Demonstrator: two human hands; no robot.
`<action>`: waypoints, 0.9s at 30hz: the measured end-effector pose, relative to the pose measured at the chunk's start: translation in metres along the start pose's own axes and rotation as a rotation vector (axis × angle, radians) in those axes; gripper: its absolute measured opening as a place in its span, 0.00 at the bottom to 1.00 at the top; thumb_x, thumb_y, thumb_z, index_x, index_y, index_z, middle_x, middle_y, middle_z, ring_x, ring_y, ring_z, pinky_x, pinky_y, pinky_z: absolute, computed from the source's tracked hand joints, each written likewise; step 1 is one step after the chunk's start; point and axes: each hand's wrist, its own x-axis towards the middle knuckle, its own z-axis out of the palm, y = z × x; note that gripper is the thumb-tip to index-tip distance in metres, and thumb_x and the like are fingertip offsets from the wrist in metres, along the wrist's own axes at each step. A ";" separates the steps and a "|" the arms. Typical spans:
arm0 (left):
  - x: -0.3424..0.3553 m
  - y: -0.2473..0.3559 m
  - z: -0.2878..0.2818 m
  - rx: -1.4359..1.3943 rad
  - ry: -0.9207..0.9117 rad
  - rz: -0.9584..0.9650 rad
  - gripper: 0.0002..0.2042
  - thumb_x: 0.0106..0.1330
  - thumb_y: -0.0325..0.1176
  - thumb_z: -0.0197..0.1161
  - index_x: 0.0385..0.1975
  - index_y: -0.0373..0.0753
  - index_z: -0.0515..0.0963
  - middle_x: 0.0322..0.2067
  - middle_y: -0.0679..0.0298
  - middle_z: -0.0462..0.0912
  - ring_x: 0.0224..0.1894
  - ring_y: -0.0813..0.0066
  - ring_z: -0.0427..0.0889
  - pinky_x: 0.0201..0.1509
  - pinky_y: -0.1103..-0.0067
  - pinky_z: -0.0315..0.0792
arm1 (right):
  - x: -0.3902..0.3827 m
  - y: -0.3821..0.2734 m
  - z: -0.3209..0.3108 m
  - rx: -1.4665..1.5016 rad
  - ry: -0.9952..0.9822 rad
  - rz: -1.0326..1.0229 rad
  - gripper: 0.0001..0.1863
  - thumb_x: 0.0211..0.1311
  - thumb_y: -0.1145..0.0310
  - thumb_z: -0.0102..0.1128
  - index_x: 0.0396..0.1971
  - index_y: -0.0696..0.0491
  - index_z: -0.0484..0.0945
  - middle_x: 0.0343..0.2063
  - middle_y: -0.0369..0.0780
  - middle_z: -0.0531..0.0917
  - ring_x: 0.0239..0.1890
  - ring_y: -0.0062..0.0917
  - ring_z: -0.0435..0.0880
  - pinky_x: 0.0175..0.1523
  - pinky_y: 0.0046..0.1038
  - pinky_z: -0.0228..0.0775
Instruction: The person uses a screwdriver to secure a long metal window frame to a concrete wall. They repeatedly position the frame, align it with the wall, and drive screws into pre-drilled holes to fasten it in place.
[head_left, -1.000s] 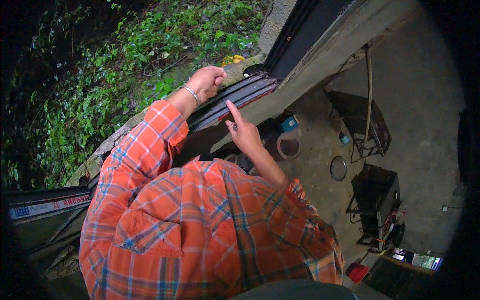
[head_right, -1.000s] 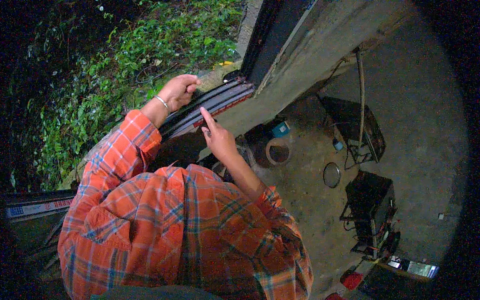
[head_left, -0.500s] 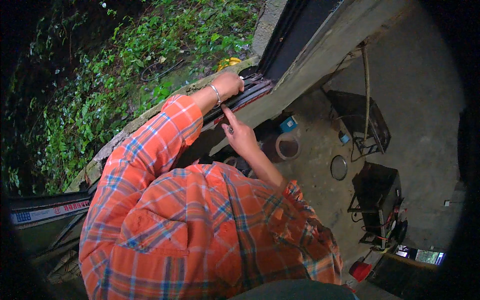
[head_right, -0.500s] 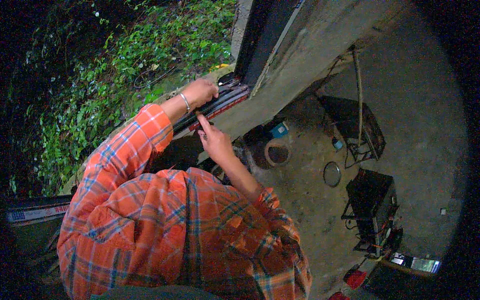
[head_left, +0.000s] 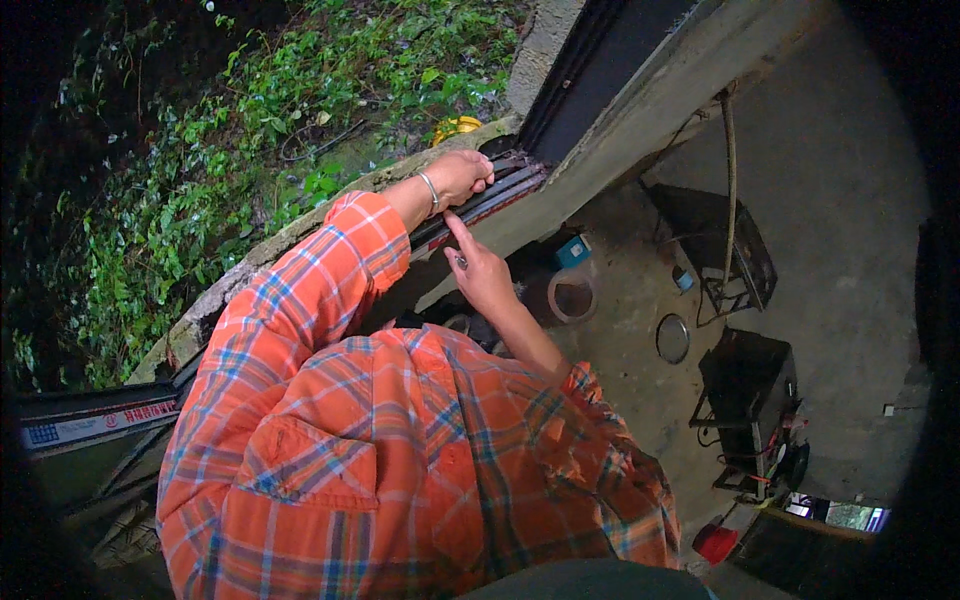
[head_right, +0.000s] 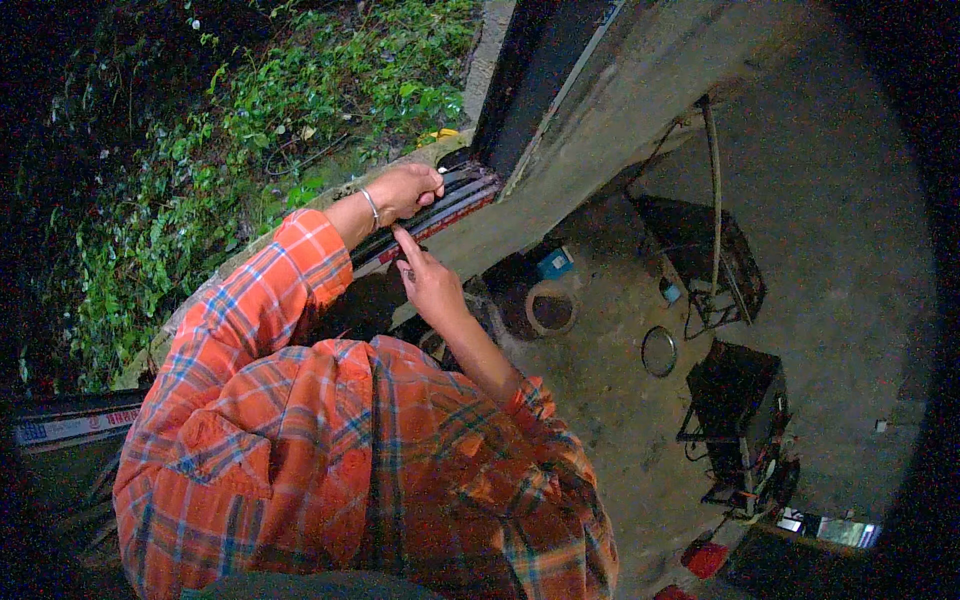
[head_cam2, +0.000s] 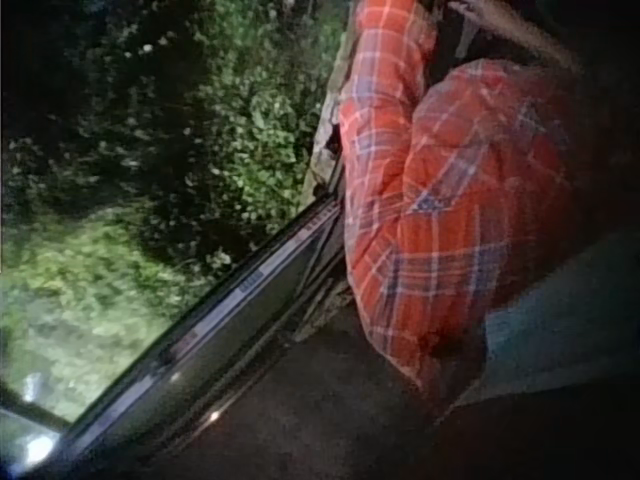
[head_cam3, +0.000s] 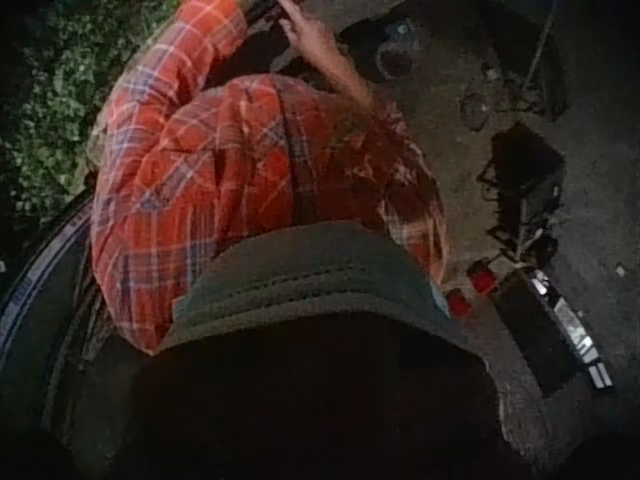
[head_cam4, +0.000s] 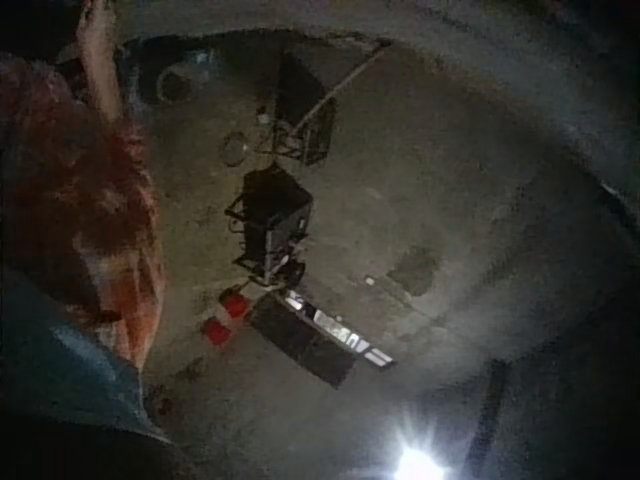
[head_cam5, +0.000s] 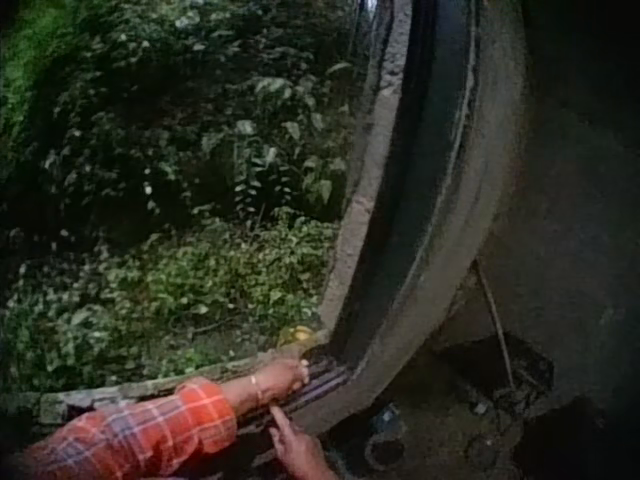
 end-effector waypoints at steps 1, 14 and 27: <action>0.000 -0.002 -0.001 -0.017 -0.005 0.007 0.09 0.63 0.36 0.46 0.24 0.41 0.69 0.11 0.74 0.62 0.09 0.86 0.52 0.09 0.86 0.44 | 0.001 -0.003 -0.002 -0.003 -0.010 0.010 0.28 0.53 0.70 0.54 0.55 0.41 0.59 0.28 0.48 0.77 0.27 0.43 0.76 0.28 0.36 0.67; -0.042 0.011 -0.043 -0.569 0.218 0.114 0.05 0.59 0.33 0.48 0.26 0.43 0.70 0.09 0.75 0.61 0.05 0.87 0.50 0.06 0.86 0.43 | 0.002 -0.010 -0.007 0.027 -0.036 0.032 0.30 0.52 0.71 0.55 0.56 0.39 0.57 0.29 0.49 0.77 0.27 0.43 0.76 0.29 0.36 0.67; -0.040 0.015 -0.015 0.998 0.167 0.448 0.10 0.53 0.35 0.52 0.19 0.34 0.75 0.16 0.61 0.74 0.19 0.72 0.73 0.24 0.76 0.67 | 0.002 -0.006 -0.006 0.007 -0.072 0.069 0.30 0.52 0.70 0.55 0.56 0.39 0.57 0.28 0.48 0.77 0.29 0.43 0.76 0.31 0.35 0.68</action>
